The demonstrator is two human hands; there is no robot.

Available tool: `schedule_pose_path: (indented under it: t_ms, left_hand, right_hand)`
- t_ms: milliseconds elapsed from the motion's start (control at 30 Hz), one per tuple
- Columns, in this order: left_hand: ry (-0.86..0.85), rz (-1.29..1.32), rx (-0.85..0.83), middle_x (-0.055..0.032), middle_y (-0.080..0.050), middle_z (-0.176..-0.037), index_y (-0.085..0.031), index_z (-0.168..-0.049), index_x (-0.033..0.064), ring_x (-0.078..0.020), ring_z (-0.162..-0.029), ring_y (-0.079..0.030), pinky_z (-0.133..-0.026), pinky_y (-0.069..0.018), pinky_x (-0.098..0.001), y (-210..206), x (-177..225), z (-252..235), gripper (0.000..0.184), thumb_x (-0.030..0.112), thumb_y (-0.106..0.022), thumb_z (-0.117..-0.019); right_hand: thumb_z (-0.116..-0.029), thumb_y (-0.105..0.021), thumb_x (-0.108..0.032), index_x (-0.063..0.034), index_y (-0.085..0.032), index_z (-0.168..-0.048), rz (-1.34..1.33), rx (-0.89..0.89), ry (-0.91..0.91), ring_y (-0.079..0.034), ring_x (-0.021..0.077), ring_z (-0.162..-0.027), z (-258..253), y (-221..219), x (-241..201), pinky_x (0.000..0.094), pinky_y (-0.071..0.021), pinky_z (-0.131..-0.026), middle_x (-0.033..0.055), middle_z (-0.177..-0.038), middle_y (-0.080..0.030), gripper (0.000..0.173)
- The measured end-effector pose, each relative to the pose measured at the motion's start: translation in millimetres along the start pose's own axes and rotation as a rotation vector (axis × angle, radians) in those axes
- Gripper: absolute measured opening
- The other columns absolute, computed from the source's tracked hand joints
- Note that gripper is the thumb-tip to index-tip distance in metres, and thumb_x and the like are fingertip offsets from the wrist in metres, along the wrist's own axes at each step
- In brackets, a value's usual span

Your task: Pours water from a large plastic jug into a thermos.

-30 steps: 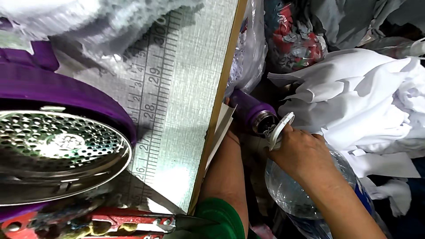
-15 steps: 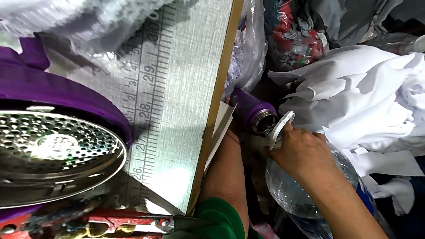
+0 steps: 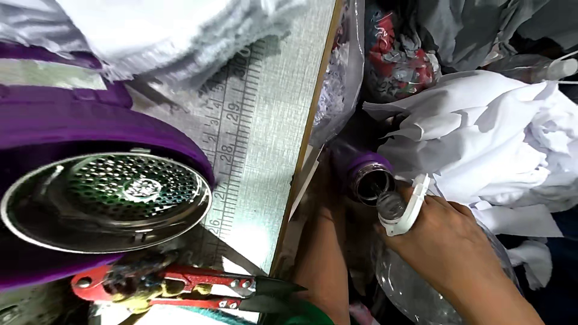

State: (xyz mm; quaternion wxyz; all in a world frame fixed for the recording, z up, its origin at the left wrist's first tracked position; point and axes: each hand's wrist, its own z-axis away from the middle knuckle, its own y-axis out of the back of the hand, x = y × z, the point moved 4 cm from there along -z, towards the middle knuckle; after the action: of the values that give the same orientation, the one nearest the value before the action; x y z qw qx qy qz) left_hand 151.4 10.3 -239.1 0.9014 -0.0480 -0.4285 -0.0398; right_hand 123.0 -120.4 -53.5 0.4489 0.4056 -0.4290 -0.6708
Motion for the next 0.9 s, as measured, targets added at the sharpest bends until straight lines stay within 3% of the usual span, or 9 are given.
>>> schedule_pose_path:
  t_ms: [67, 200, 300, 400, 533, 633, 800, 867, 900]
  left_hand:
    - [0.142, 0.061, -0.002, -0.0081, -0.060, -0.117, -0.044, -0.137, -0.0063, -0.0018, -0.104, -0.058, -0.092, -0.0486, -0.0174, 0.2, 1.8, 20.8, 0.031, 0.004, -0.040, -0.1079]
    - [0.219, 0.224, -0.025, -0.0066, -0.061, -0.113, -0.041, -0.136, -0.0041, -0.0035, -0.101, -0.061, -0.089, -0.0514, -0.0199, 2.4, -2.4, 34.5, 0.029, 0.003, -0.038, -0.1079]
    - [0.104, 0.128, -0.011, -0.0075, -0.060, -0.118, -0.044, -0.136, -0.0053, -0.0030, -0.106, -0.059, -0.093, -0.0491, -0.0189, 5.1, -6.3, 29.2, 0.030, 0.006, -0.037, -0.1087]
    - [0.001, 0.116, -0.105, -0.0043, -0.058, -0.135, -0.043, -0.148, 0.0037, -0.0009, -0.121, -0.054, -0.104, -0.0445, -0.0195, 5.6, -8.7, 11.7, 0.040, 0.016, -0.035, -0.1107]
    - [0.148, 0.357, 0.049, -0.0070, -0.063, -0.108, -0.050, -0.130, -0.0012, -0.0065, -0.096, -0.062, -0.087, -0.0532, -0.0231, 3.3, -10.4, 12.5, 0.025, 0.007, -0.040, -0.1084]
    - [0.162, 0.488, 0.035, -0.0040, -0.066, -0.102, -0.054, -0.122, 0.0027, -0.0060, -0.093, -0.064, -0.084, -0.0545, -0.0229, 1.5, -13.1, 9.7, 0.023, 0.011, -0.036, -0.1095]
    - [0.230, -0.110, -0.093, -0.0179, -0.062, -0.110, -0.050, -0.130, -0.0119, -0.0128, -0.094, -0.060, -0.086, -0.0512, -0.0246, 10.2, 10.2, 12.2, 0.029, -0.001, -0.050, -0.1032]
    - [-0.149, -0.009, -0.198, -0.0230, -0.062, -0.107, -0.048, -0.127, -0.0198, -0.0128, -0.092, -0.063, -0.080, -0.0535, -0.0208, 22.9, -35.9, 0.7, 0.034, 0.003, -0.050, -0.1024]
    - [0.036, 0.059, -0.142, -0.0173, -0.062, -0.108, -0.050, -0.129, -0.0120, -0.0116, -0.093, -0.061, -0.083, -0.0524, -0.0231, 18.9, -28.0, 1.2, 0.029, 0.003, -0.048, -0.1049]
  right_hand:
    - [-0.0652, -0.081, -0.047, -0.0063, -0.070, -0.088, -0.014, 0.002, -0.010, -0.072, 0.0308, -0.075, 2.5, 2.8, 1.1, 0.0528, -0.0540, -0.068, 0.0086, -0.073, -0.068, 0.048]
    - [-0.0662, -0.078, -0.047, -0.0060, -0.072, -0.089, -0.007, 0.033, 0.025, -0.073, 0.0303, -0.076, 5.3, 2.0, 0.0, 0.0521, -0.0542, -0.068, 0.0090, -0.074, -0.070, 0.047]
    - [-0.0670, -0.075, -0.049, -0.0069, -0.070, -0.085, 0.008, 0.048, 0.037, -0.072, 0.0297, -0.074, 7.0, -0.5, -1.9, 0.0509, -0.0540, -0.067, 0.0083, -0.071, -0.068, 0.046]
    - [-0.0694, -0.072, -0.050, -0.0057, -0.070, -0.085, 0.014, 0.037, 0.032, -0.073, 0.0308, -0.075, 6.1, -3.0, -3.8, 0.0527, -0.0540, -0.068, 0.0096, -0.073, -0.070, 0.047]
    - [-0.0704, -0.071, -0.049, -0.0046, -0.071, -0.085, 0.026, 0.029, 0.031, -0.072, 0.0321, -0.073, 2.2, -6.0, -6.5, 0.0533, -0.0539, -0.067, 0.0105, -0.071, -0.069, 0.047]
    - [-0.0692, -0.074, -0.047, -0.0028, -0.072, -0.087, 0.020, 0.004, 0.023, -0.072, 0.0338, -0.074, -1.3, -9.0, -8.5, 0.0556, -0.0541, -0.068, 0.0119, -0.072, -0.070, 0.047]
    - [-0.0715, -0.074, -0.047, -0.0001, -0.072, -0.088, 0.042, -0.044, 0.030, -0.073, 0.0366, -0.077, -7.0, -15.5, -13.2, 0.0572, -0.0538, -0.069, 0.0156, -0.076, -0.071, 0.050]
    - [-0.0712, -0.075, -0.047, 0.0007, -0.072, -0.089, 0.052, -0.061, 0.030, -0.073, 0.0371, -0.078, -8.0, -17.0, -14.4, 0.0574, -0.0539, -0.070, 0.0165, -0.078, -0.072, 0.051]
    - [-0.0705, -0.075, -0.047, 0.0006, -0.072, -0.089, 0.056, -0.055, 0.035, -0.073, 0.0370, -0.078, -8.3, -17.3, -14.9, 0.0572, -0.0541, -0.070, 0.0165, -0.077, -0.072, 0.051]
